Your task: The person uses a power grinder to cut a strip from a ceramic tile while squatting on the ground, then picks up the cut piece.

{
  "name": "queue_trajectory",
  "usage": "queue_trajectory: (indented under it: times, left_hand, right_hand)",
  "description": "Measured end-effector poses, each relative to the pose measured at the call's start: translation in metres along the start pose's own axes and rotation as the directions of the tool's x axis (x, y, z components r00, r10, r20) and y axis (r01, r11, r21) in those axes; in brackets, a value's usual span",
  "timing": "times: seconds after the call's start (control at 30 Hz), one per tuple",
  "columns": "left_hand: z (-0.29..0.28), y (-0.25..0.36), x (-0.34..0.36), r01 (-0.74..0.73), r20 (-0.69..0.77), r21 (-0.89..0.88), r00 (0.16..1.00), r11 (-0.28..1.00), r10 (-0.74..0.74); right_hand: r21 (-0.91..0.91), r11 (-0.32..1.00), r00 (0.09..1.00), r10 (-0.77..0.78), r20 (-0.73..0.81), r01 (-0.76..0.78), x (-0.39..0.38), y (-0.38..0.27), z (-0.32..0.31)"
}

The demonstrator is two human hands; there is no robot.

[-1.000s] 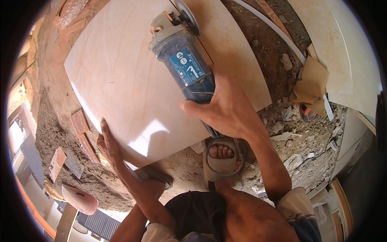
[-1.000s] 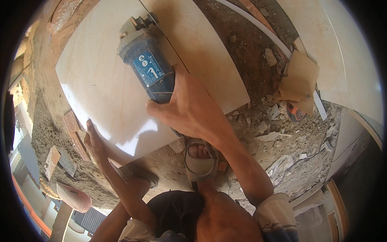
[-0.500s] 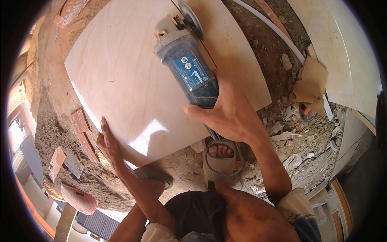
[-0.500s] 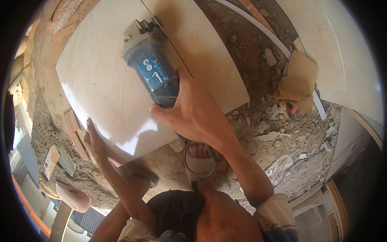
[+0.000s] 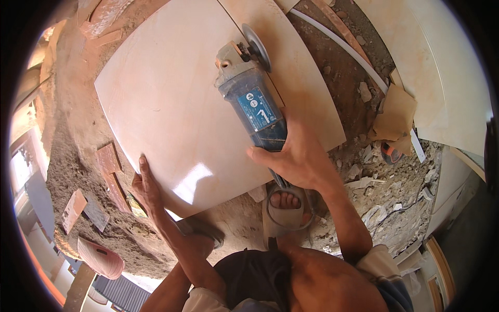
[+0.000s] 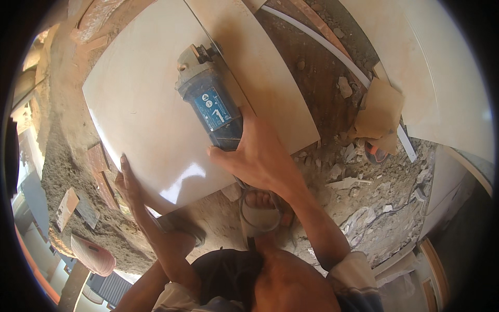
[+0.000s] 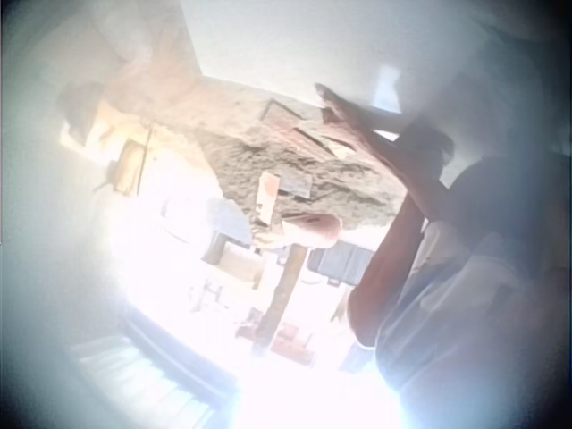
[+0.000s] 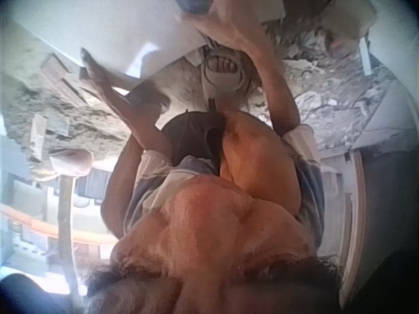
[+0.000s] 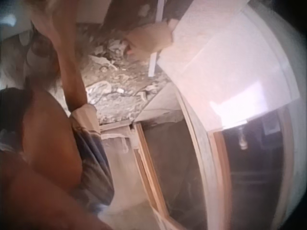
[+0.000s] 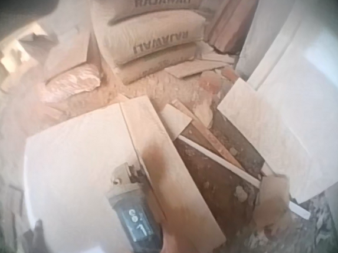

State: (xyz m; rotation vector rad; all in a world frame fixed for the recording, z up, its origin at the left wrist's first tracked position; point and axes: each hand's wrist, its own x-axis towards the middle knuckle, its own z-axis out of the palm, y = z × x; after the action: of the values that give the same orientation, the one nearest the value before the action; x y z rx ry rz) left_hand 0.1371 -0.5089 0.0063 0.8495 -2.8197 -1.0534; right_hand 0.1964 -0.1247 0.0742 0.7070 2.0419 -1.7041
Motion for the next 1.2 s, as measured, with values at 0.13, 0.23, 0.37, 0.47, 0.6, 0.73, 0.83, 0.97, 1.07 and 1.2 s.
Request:
queue_trajectory:
  times: [0.13, 0.23, 0.37, 0.47, 0.6, 0.73, 0.83, 0.97, 1.07, 1.2]
  left_hand:
    - [0.0, -0.009, 0.003, 0.004, -0.028, 0.021, 1.0, 1.0, -0.004]
    - [0.0, -0.002, 0.001, 0.018, 0.002, -0.005, 1.0, 1.0, -0.018]
    - [-0.008, -0.014, 0.011, -0.014, 0.014, -0.004, 1.0, 1.0, 0.014]
    - [-0.003, -0.005, 0.004, 0.011, 0.01, 0.008, 1.0, 1.0, -0.011]
    - [-0.005, 0.007, -0.001, 0.004, 0.08, -0.03, 0.997, 1.0, -0.002]
    - [-0.001, 0.001, 0.001, 0.015, 0.007, -0.002, 1.0, 1.0, -0.015]
    - [0.001, -0.004, 0.003, -0.008, 0.02, -0.027, 1.0, 1.0, 0.008]
    - [0.003, -0.006, 0.003, -0.003, -0.01, -0.016, 1.0, 1.0, 0.003]
    - [-0.001, 0.003, 0.0, 0.005, -0.026, 0.019, 1.0, 1.0, -0.005]
    - [-0.006, 0.01, -0.003, 0.006, -0.038, 0.018, 0.999, 1.0, -0.005]
  right_hand:
    - [0.008, 1.0, 1.0, -0.012, 0.007, 0.012, 0.001, 0.006, 0.003]
    - [-0.014, 1.0, 1.0, -0.004, 0.015, 0.004, 0.0, 0.004, 0.0]
    - [0.021, 0.997, 0.993, 0.073, 0.093, -0.075, -0.006, -0.013, -0.006]
    - [-0.024, 1.0, 1.0, -0.002, 0.031, 0.003, -0.006, 0.009, -0.001]
    - [0.01, 0.998, 0.997, -0.069, -0.027, 0.069, -0.006, 0.019, 0.004]
    - [0.01, 0.999, 0.999, -0.04, -0.02, 0.04, -0.009, 0.016, 0.003]
    - [0.008, 1.0, 1.0, -0.008, -0.008, 0.008, -0.012, 0.013, 0.001]
    - [0.008, 1.0, 1.0, -0.005, 0.027, 0.005, -0.017, 0.013, -0.001]
    - [0.048, 0.999, 1.0, 0.016, 0.008, -0.016, -0.022, 0.018, 0.001]
    - [0.03, 0.999, 1.0, 0.017, 0.023, -0.017, -0.027, 0.018, 0.003]
